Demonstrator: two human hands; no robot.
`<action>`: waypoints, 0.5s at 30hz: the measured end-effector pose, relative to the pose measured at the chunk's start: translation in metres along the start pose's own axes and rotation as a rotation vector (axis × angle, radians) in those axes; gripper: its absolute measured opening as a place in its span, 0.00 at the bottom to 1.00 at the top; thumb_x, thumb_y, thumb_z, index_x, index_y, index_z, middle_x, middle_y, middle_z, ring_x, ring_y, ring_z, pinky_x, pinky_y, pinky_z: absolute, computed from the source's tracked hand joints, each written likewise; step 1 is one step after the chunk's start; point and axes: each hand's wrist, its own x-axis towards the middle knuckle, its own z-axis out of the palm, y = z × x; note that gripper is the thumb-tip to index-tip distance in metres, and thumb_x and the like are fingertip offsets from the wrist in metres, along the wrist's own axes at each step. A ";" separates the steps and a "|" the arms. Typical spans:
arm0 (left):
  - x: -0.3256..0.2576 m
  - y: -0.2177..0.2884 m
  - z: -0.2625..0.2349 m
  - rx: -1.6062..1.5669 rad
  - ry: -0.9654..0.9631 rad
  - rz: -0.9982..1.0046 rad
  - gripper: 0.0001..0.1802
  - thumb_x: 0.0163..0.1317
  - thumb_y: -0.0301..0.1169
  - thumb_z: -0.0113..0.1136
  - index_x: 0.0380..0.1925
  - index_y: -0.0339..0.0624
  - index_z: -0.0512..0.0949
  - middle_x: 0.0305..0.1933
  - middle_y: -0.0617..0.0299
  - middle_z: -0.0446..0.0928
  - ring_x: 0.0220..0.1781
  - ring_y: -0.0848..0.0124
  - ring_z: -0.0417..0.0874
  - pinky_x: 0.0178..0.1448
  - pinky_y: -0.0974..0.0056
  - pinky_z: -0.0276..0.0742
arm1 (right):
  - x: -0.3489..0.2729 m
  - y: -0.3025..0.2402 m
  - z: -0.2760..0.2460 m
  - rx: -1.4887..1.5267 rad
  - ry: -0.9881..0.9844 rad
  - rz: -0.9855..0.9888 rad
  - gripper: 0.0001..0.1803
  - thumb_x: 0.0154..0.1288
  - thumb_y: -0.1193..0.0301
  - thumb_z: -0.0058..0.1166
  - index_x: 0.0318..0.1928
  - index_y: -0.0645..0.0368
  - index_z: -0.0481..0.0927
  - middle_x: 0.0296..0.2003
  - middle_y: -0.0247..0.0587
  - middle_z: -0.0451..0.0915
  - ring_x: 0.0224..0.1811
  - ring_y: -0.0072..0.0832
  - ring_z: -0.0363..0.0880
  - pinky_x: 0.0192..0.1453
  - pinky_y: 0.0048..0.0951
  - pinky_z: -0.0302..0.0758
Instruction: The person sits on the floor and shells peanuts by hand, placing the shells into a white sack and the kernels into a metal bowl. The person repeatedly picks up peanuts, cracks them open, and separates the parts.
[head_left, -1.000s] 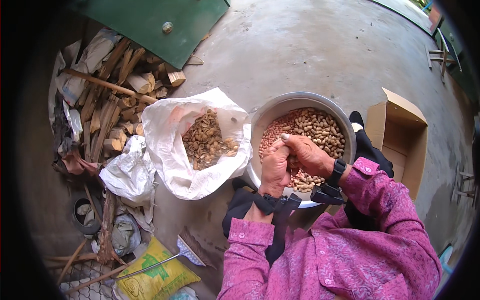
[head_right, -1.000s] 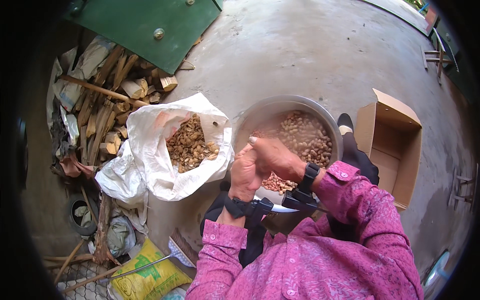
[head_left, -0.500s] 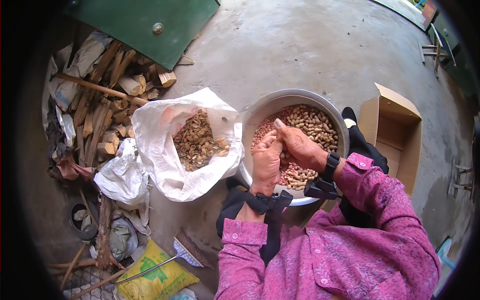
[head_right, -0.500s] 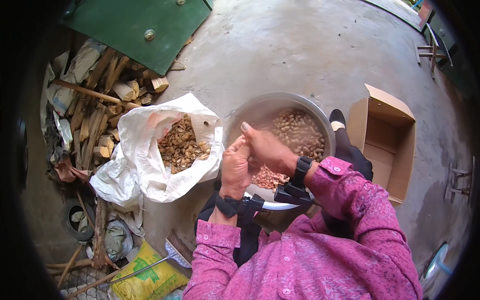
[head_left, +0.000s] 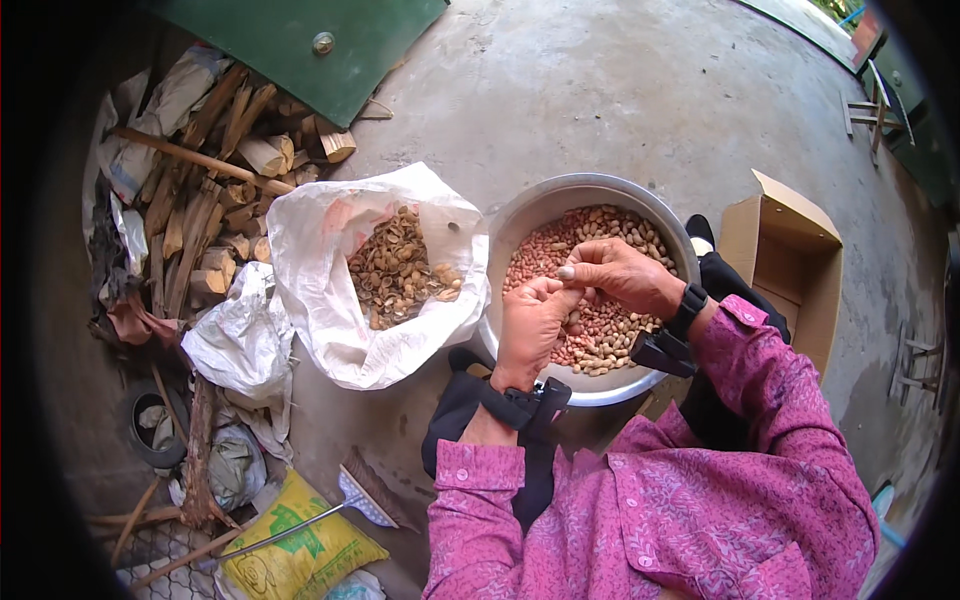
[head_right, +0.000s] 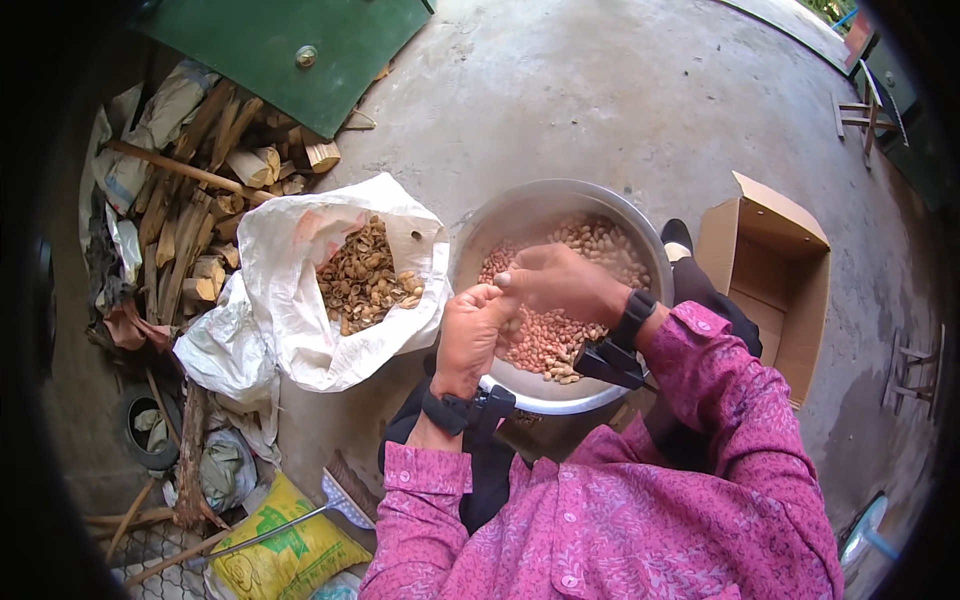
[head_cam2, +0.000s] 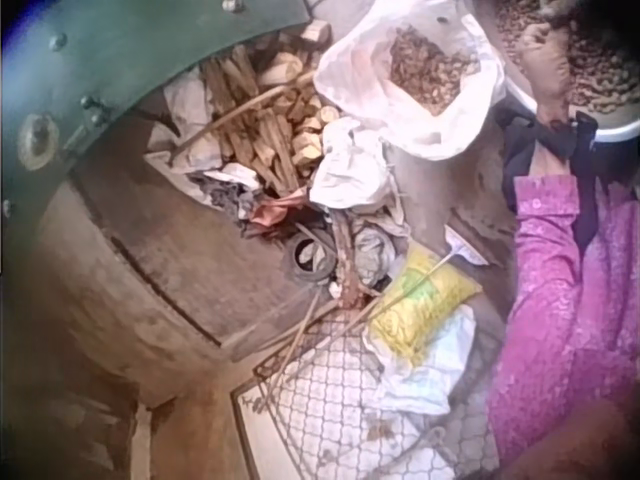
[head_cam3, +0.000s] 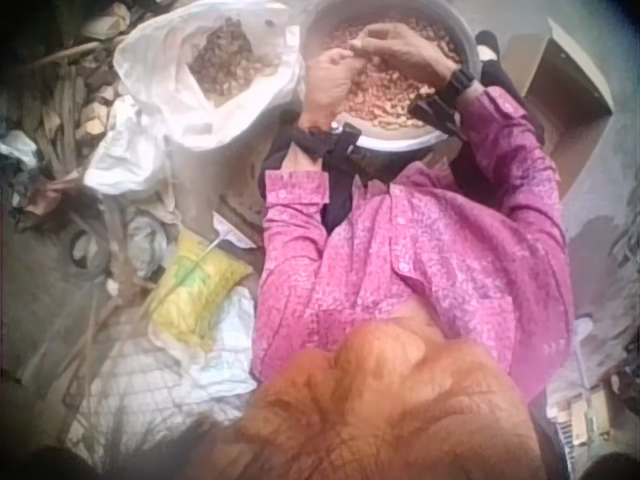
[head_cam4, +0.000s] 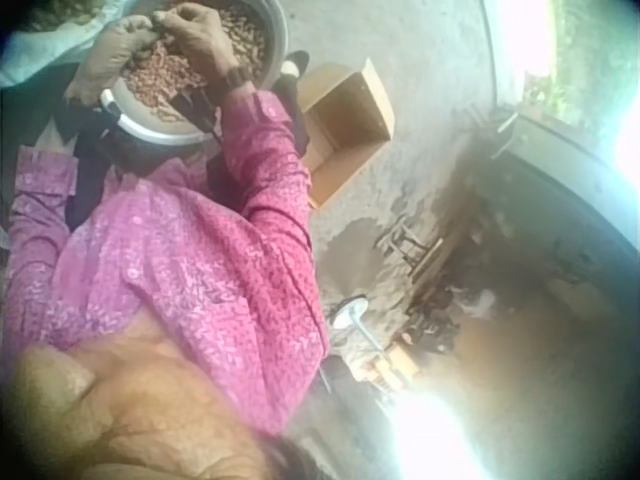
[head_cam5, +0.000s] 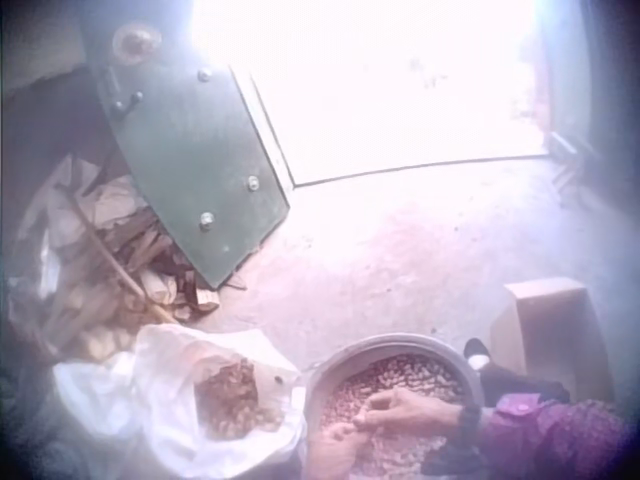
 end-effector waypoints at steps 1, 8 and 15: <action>0.000 0.000 -0.001 -0.006 -0.005 -0.011 0.10 0.56 0.33 0.62 0.29 0.38 0.73 0.19 0.64 0.74 0.17 0.79 0.74 0.14 0.78 0.61 | 0.001 0.000 0.000 -0.007 -0.008 -0.001 0.14 0.64 0.63 0.51 0.31 0.63 0.76 0.23 0.28 0.71 0.26 0.14 0.66 0.27 0.20 0.65; 0.004 0.000 -0.003 -0.174 -0.084 -0.088 0.09 0.58 0.32 0.60 0.27 0.39 0.72 0.17 0.65 0.69 0.16 0.77 0.71 0.14 0.76 0.60 | -0.001 -0.007 -0.001 -0.068 0.007 -0.052 0.14 0.65 0.63 0.50 0.30 0.63 0.76 0.23 0.28 0.71 0.26 0.14 0.66 0.28 0.20 0.64; 0.004 0.002 -0.003 -0.203 -0.116 -0.122 0.10 0.58 0.32 0.60 0.25 0.41 0.71 0.16 0.67 0.66 0.14 0.78 0.64 0.14 0.74 0.57 | -0.004 -0.009 -0.002 -0.060 -0.028 -0.099 0.15 0.65 0.64 0.48 0.30 0.65 0.75 0.23 0.27 0.70 0.27 0.15 0.66 0.29 0.21 0.65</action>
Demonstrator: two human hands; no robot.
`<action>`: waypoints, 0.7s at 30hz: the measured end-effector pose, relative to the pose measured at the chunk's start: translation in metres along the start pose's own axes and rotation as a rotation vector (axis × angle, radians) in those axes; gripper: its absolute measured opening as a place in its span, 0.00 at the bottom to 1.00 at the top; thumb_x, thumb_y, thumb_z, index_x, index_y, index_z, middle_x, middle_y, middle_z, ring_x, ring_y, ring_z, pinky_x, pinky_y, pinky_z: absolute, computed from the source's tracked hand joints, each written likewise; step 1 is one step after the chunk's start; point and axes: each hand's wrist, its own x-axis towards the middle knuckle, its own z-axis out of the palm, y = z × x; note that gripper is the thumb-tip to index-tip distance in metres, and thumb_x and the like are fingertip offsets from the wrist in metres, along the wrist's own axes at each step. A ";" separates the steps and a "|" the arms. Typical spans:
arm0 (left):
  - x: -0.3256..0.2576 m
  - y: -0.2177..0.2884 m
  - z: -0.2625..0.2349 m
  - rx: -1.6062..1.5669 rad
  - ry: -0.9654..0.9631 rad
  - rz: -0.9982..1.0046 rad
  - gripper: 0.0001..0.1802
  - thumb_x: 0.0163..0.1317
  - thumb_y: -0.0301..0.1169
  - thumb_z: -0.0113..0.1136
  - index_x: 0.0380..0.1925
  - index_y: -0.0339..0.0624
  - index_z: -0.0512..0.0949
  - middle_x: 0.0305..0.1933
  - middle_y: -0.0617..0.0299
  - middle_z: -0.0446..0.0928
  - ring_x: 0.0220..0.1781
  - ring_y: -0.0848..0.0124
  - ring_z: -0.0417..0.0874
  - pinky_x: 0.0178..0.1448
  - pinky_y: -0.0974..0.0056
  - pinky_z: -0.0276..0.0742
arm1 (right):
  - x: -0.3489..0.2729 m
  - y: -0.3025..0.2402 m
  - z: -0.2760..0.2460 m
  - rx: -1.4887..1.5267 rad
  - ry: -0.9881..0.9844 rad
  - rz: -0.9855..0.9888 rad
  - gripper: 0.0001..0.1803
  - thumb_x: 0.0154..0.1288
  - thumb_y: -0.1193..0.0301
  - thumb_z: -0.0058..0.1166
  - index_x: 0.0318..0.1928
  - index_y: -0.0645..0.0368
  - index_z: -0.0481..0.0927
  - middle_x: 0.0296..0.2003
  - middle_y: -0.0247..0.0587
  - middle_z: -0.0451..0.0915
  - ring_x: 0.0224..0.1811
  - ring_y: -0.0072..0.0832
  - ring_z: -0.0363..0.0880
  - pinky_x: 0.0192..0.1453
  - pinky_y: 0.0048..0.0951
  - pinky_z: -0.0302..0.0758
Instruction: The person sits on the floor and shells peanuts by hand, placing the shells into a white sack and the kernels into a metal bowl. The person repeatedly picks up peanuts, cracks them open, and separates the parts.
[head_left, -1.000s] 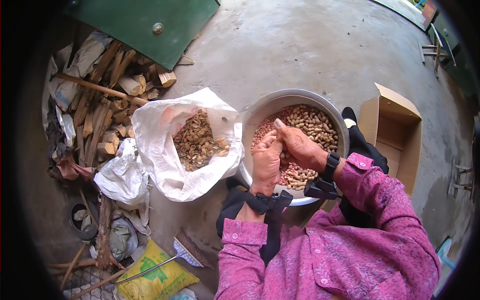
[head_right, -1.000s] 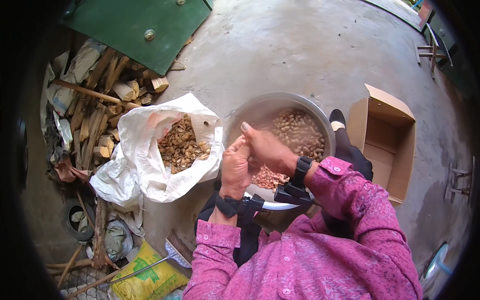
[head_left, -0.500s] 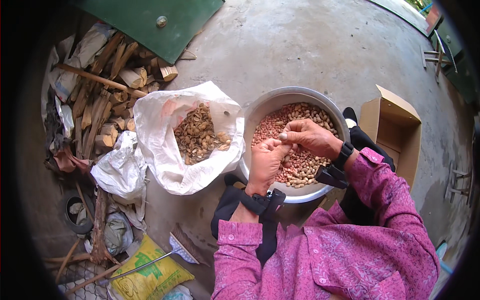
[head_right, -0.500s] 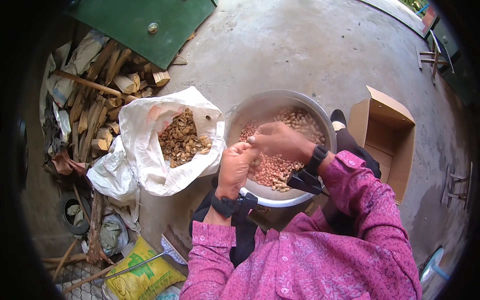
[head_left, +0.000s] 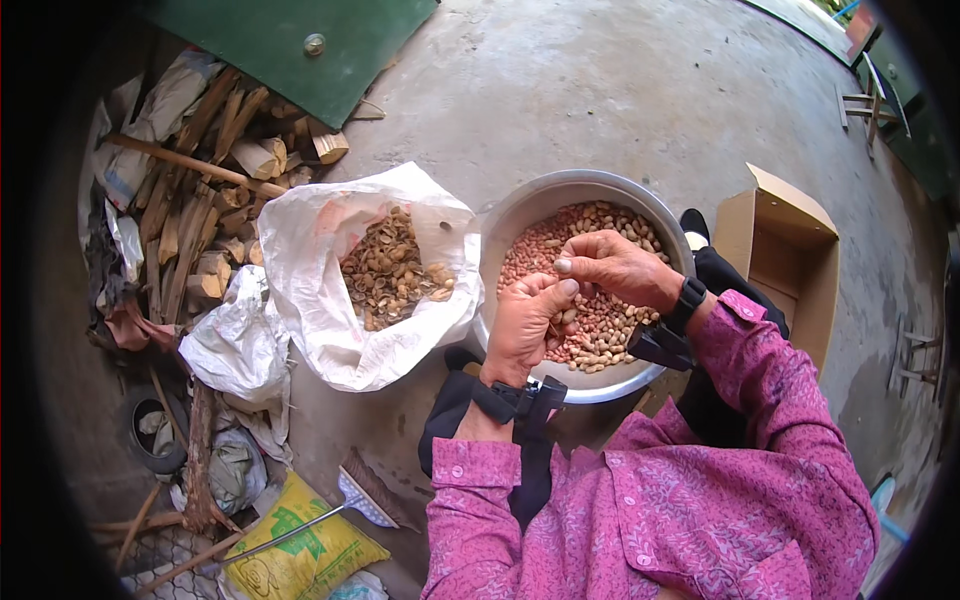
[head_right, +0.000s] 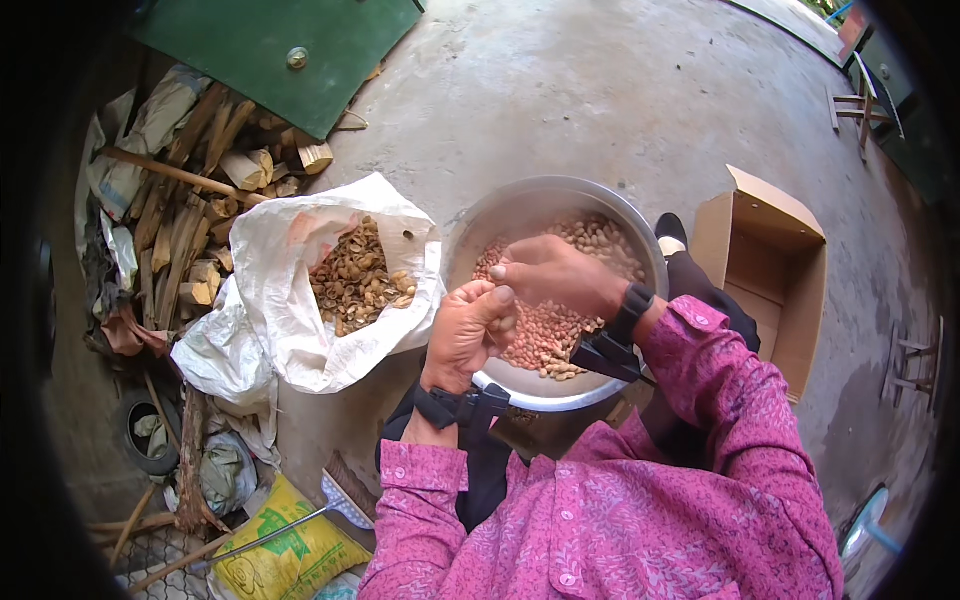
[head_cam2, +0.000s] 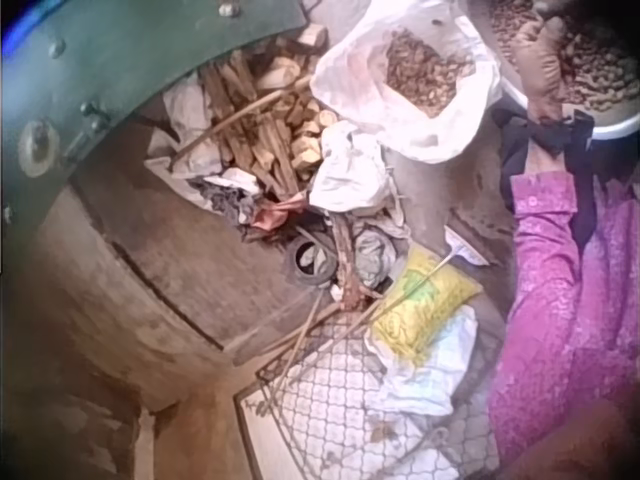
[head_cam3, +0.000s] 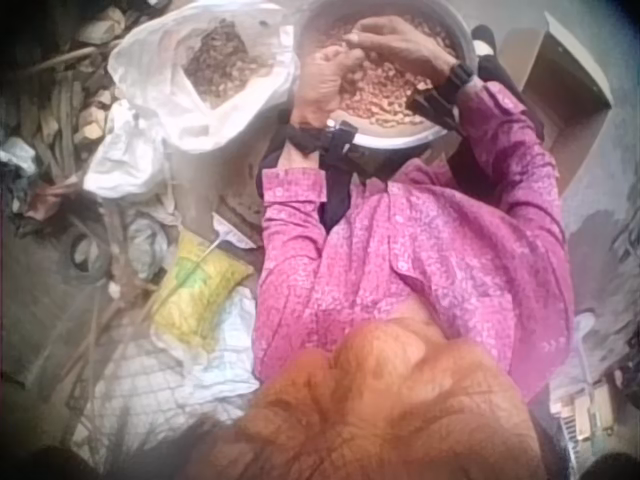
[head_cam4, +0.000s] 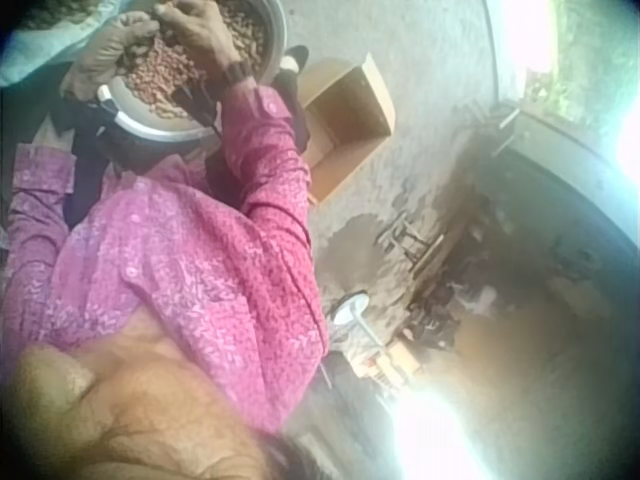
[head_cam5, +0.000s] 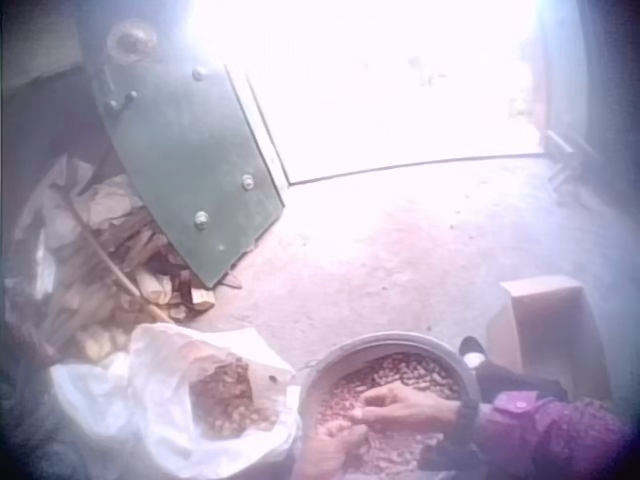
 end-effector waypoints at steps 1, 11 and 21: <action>0.000 0.000 0.001 0.002 0.011 -0.006 0.10 0.58 0.32 0.60 0.25 0.41 0.71 0.16 0.67 0.66 0.14 0.78 0.64 0.14 0.74 0.57 | 0.000 0.000 -0.001 -0.023 -0.004 -0.014 0.15 0.65 0.64 0.48 0.30 0.65 0.75 0.23 0.28 0.70 0.27 0.15 0.66 0.29 0.21 0.65; 0.006 -0.007 0.001 -0.106 0.026 0.036 0.09 0.59 0.32 0.59 0.25 0.42 0.71 0.17 0.67 0.67 0.18 0.77 0.68 0.18 0.75 0.60 | 0.000 -0.007 0.007 -0.239 0.151 -0.096 0.17 0.64 0.66 0.47 0.27 0.71 0.73 0.20 0.39 0.72 0.24 0.20 0.68 0.28 0.29 0.67; 0.017 -0.020 0.008 -0.337 -0.002 0.065 0.10 0.62 0.35 0.55 0.24 0.44 0.72 0.19 0.64 0.72 0.18 0.73 0.74 0.16 0.72 0.62 | 0.000 -0.001 0.016 -0.308 0.406 -0.203 0.16 0.63 0.68 0.46 0.26 0.71 0.73 0.18 0.45 0.73 0.22 0.26 0.73 0.27 0.31 0.69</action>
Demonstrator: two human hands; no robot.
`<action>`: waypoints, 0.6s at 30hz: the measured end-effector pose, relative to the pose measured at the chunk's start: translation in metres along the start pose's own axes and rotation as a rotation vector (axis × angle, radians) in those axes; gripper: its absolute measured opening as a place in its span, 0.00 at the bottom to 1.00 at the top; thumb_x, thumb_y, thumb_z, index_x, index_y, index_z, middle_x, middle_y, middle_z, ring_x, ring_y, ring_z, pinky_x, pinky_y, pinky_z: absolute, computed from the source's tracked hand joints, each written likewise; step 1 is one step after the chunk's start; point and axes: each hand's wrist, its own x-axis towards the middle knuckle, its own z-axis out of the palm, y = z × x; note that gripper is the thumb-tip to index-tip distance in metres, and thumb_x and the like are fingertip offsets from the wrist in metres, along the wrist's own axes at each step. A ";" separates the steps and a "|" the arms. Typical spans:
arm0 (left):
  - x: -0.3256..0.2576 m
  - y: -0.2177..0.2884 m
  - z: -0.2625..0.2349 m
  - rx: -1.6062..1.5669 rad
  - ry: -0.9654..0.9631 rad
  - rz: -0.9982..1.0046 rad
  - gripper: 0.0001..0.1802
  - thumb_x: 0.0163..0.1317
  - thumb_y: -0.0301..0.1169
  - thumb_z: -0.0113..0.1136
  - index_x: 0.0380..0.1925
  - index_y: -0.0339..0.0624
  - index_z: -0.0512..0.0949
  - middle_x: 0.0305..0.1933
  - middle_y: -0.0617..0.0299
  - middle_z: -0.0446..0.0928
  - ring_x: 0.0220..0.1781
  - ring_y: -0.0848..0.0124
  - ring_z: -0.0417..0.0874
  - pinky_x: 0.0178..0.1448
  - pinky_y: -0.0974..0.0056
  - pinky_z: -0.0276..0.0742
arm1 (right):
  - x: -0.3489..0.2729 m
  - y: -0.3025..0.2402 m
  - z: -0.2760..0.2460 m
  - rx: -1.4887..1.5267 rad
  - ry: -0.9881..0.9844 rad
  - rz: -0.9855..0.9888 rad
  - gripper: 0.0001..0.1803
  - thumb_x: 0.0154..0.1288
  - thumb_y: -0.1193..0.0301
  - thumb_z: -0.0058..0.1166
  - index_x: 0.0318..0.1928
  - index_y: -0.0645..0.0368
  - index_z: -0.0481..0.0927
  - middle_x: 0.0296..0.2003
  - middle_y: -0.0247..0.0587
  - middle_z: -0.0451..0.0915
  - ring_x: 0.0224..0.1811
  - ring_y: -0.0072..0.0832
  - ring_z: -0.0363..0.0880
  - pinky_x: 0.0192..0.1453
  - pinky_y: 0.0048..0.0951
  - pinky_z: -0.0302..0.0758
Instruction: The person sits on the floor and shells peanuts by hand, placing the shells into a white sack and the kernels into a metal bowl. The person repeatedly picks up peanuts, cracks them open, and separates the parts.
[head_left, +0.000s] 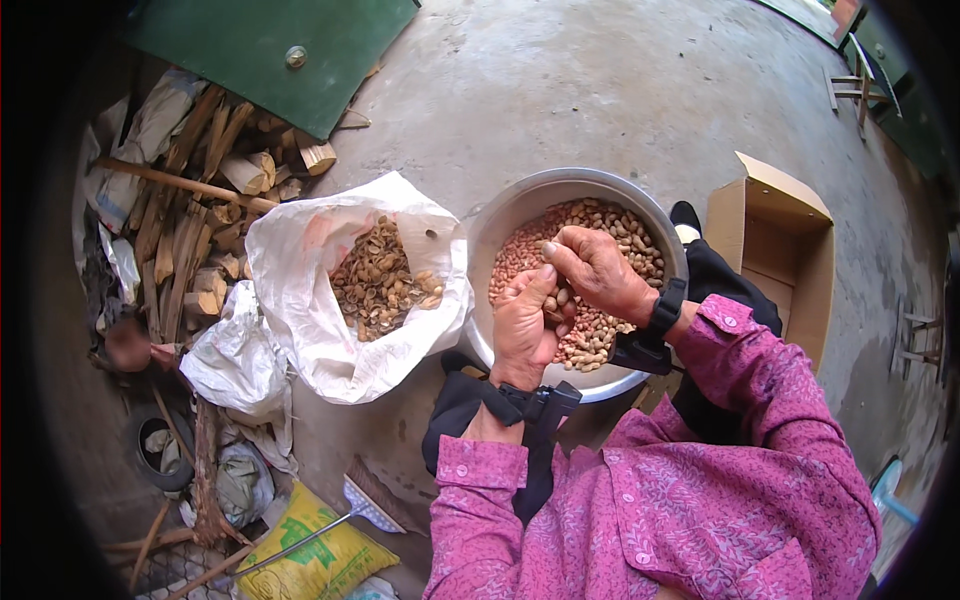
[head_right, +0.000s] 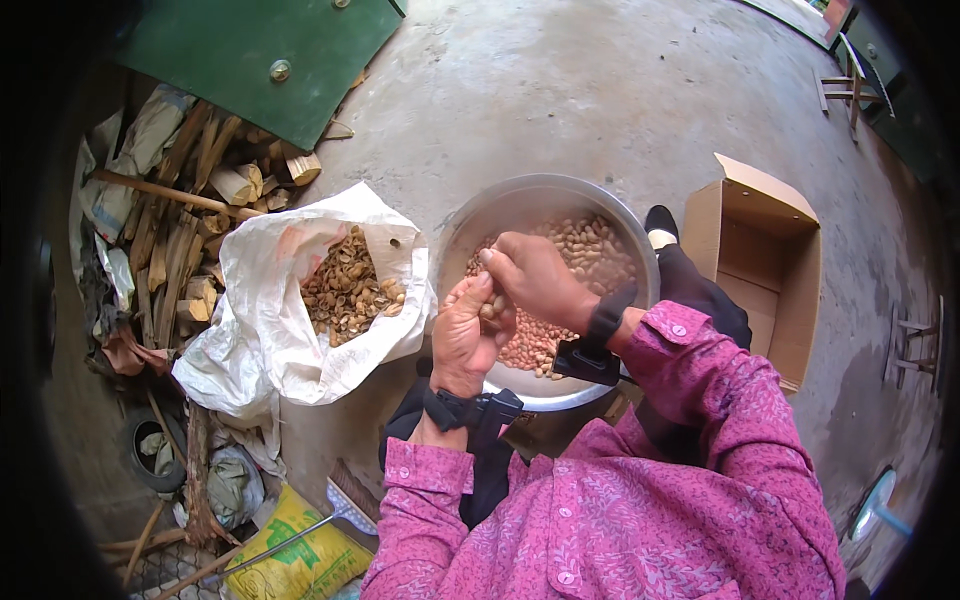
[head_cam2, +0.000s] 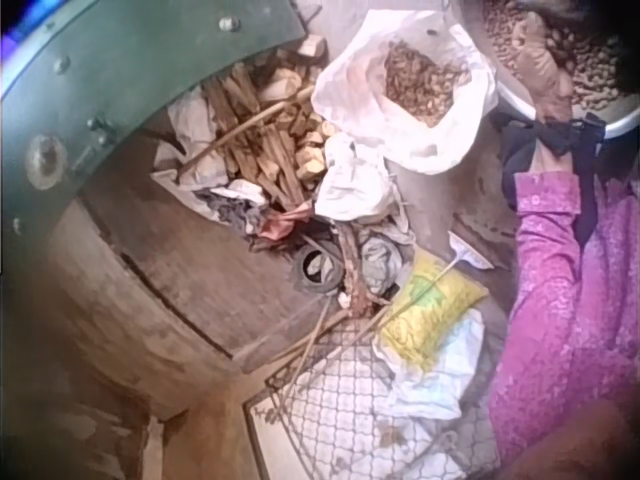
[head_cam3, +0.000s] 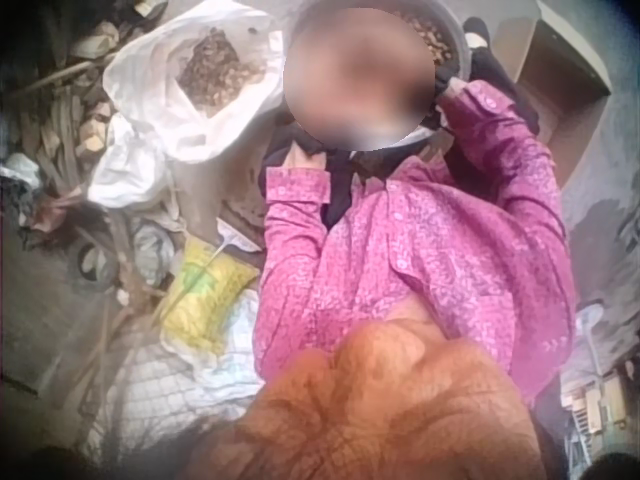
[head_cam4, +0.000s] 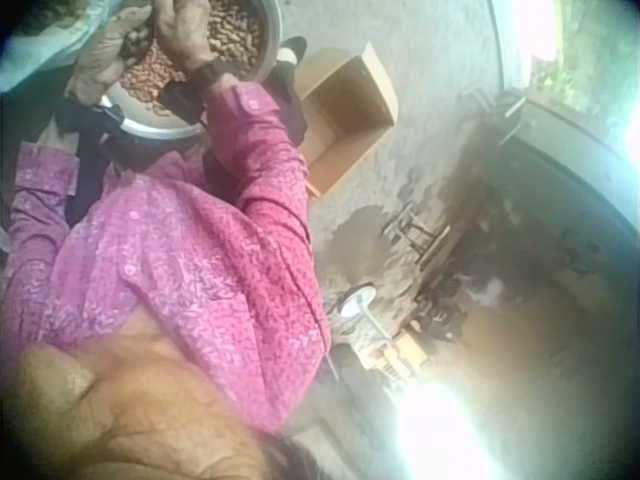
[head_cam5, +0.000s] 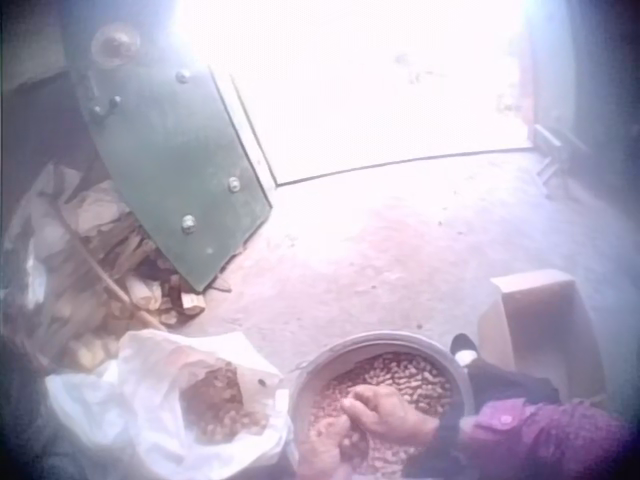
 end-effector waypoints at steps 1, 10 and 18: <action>0.001 -0.001 0.001 -0.014 0.022 0.012 0.10 0.62 0.35 0.54 0.24 0.44 0.72 0.20 0.65 0.72 0.18 0.73 0.74 0.16 0.72 0.62 | 0.000 0.000 0.000 -0.017 0.020 -0.009 0.16 0.64 0.68 0.46 0.26 0.71 0.72 0.18 0.45 0.73 0.22 0.27 0.74 0.27 0.31 0.69; 0.000 0.002 -0.001 -0.105 -0.007 -0.032 0.08 0.63 0.35 0.52 0.31 0.41 0.73 0.23 0.63 0.73 0.23 0.73 0.74 0.18 0.72 0.62 | 0.006 0.010 -0.008 0.179 0.031 0.055 0.15 0.64 0.69 0.45 0.26 0.69 0.72 0.17 0.38 0.69 0.23 0.19 0.66 0.27 0.29 0.67; -0.007 0.010 -0.008 -0.050 0.074 0.011 0.10 0.62 0.37 0.54 0.30 0.43 0.73 0.20 0.64 0.71 0.20 0.73 0.73 0.16 0.73 0.60 | 0.011 0.013 -0.017 -0.424 0.010 -0.248 0.14 0.61 0.68 0.51 0.25 0.67 0.74 0.16 0.37 0.70 0.20 0.20 0.67 0.25 0.28 0.67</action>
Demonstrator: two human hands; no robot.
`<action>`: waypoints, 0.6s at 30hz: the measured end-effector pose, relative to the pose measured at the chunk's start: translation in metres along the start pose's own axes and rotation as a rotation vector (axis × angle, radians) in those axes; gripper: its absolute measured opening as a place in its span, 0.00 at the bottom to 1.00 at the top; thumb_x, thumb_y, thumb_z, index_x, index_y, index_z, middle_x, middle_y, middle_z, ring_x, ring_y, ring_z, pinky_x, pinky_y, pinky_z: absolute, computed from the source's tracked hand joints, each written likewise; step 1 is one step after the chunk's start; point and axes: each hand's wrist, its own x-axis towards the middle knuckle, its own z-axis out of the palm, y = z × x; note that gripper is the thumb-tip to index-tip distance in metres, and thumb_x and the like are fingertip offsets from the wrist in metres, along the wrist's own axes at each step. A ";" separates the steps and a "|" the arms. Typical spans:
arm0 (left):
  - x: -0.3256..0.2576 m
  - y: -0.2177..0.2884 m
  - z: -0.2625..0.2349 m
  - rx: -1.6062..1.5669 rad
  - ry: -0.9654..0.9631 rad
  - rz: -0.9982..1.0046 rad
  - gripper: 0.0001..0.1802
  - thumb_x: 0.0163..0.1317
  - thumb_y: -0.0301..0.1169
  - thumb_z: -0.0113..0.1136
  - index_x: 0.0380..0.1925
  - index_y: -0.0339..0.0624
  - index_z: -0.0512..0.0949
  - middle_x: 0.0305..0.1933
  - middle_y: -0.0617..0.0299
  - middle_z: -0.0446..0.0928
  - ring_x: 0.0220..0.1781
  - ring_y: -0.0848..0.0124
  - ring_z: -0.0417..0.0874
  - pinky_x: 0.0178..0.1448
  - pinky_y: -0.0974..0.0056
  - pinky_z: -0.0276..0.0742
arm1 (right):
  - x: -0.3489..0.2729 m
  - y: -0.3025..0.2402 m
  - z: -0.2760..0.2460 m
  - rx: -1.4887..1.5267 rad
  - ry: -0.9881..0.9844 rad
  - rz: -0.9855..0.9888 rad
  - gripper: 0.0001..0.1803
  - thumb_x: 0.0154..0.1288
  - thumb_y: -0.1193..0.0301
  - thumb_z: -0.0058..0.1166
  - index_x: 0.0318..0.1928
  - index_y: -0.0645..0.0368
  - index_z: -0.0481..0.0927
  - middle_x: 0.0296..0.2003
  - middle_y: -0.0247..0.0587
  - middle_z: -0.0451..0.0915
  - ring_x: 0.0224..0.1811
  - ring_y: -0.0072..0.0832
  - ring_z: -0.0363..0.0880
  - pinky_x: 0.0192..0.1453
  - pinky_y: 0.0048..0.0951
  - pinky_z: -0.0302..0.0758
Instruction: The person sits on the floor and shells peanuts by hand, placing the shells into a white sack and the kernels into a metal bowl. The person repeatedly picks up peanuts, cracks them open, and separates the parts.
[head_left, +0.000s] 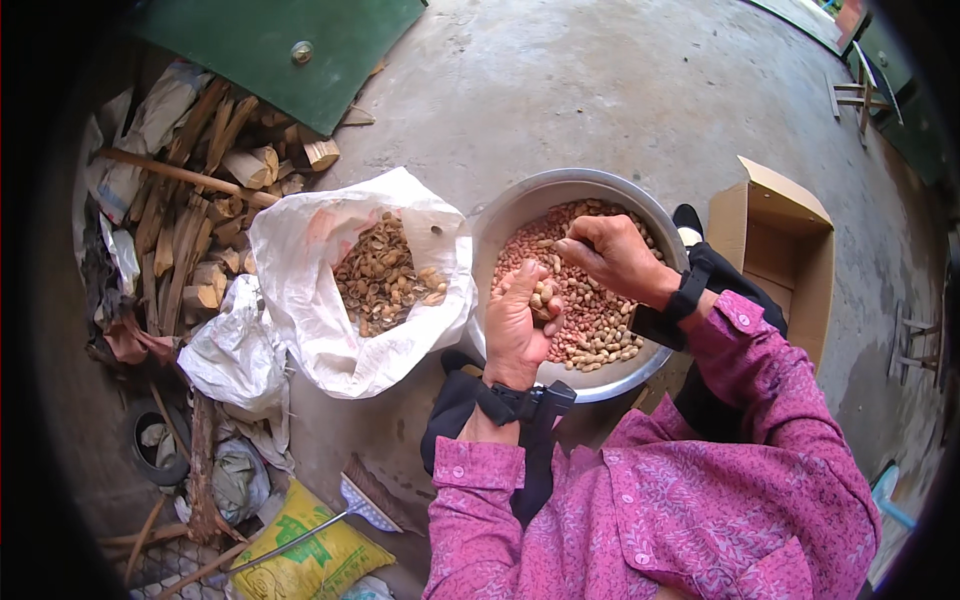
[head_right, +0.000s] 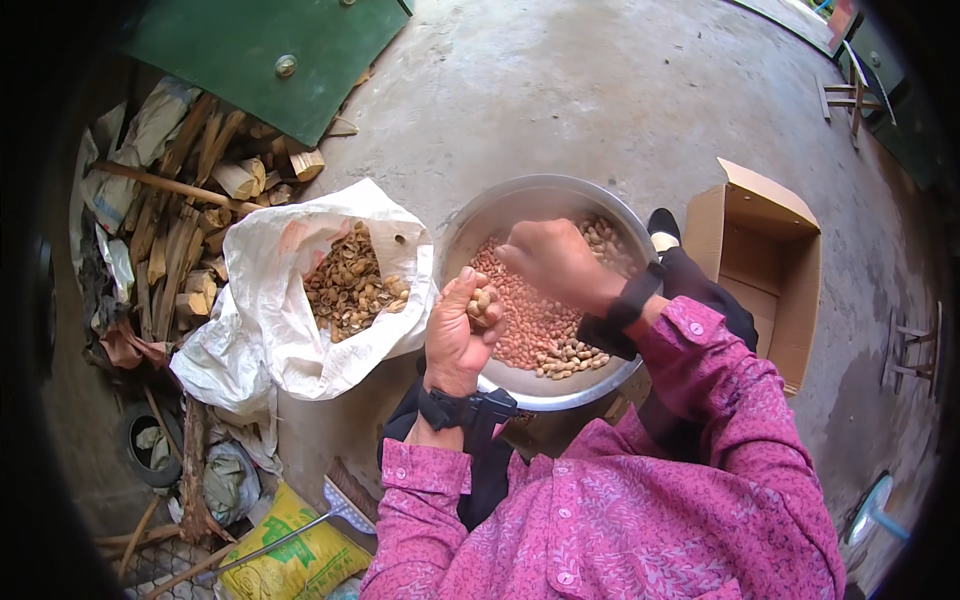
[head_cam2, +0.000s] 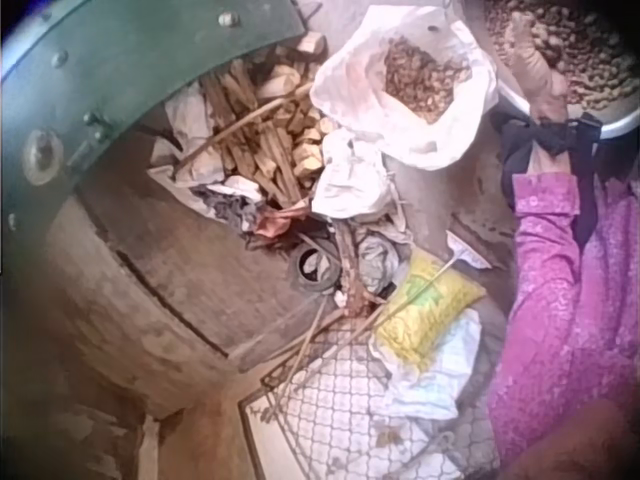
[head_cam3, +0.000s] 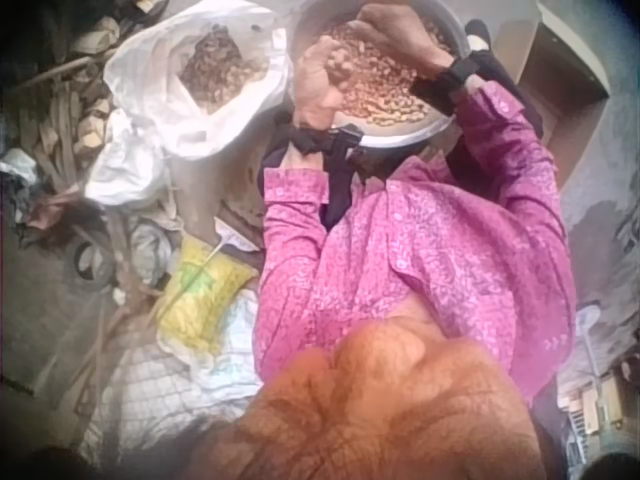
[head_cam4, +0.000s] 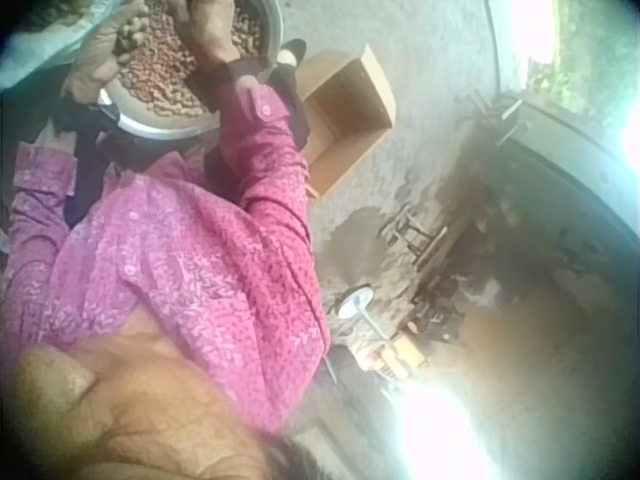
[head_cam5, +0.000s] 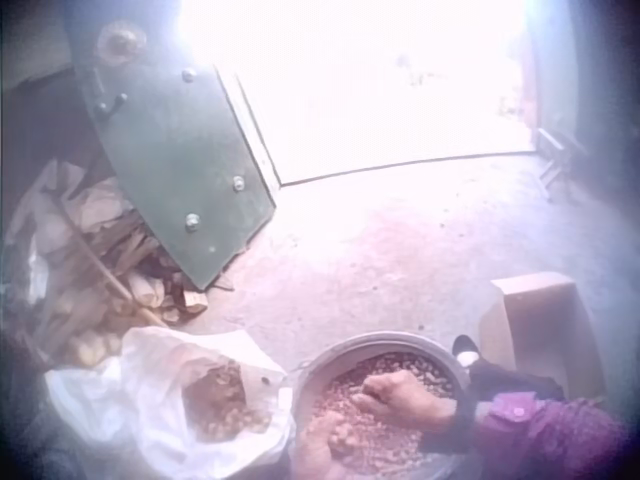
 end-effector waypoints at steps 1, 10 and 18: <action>-0.001 0.000 -0.001 0.005 0.016 0.006 0.10 0.62 0.37 0.55 0.29 0.43 0.73 0.20 0.64 0.71 0.20 0.73 0.72 0.15 0.73 0.59 | 0.000 -0.001 -0.001 0.023 -0.007 -0.001 0.13 0.61 0.69 0.52 0.24 0.67 0.74 0.16 0.35 0.71 0.20 0.19 0.67 0.24 0.27 0.66; -0.002 0.002 -0.004 0.021 0.012 -0.012 0.11 0.63 0.37 0.53 0.29 0.42 0.72 0.18 0.63 0.70 0.18 0.72 0.72 0.13 0.73 0.58 | 0.005 -0.002 -0.005 0.026 -0.029 0.022 0.13 0.58 0.69 0.54 0.24 0.67 0.75 0.17 0.42 0.72 0.21 0.23 0.70 0.27 0.32 0.68; -0.001 -0.001 0.002 0.050 -0.057 -0.105 0.12 0.62 0.40 0.55 0.28 0.44 0.71 0.18 0.65 0.69 0.17 0.74 0.72 0.12 0.74 0.57 | 0.003 -0.008 -0.012 0.624 -0.239 0.256 0.11 0.60 0.69 0.52 0.32 0.67 0.76 0.24 0.37 0.75 0.27 0.21 0.71 0.31 0.27 0.69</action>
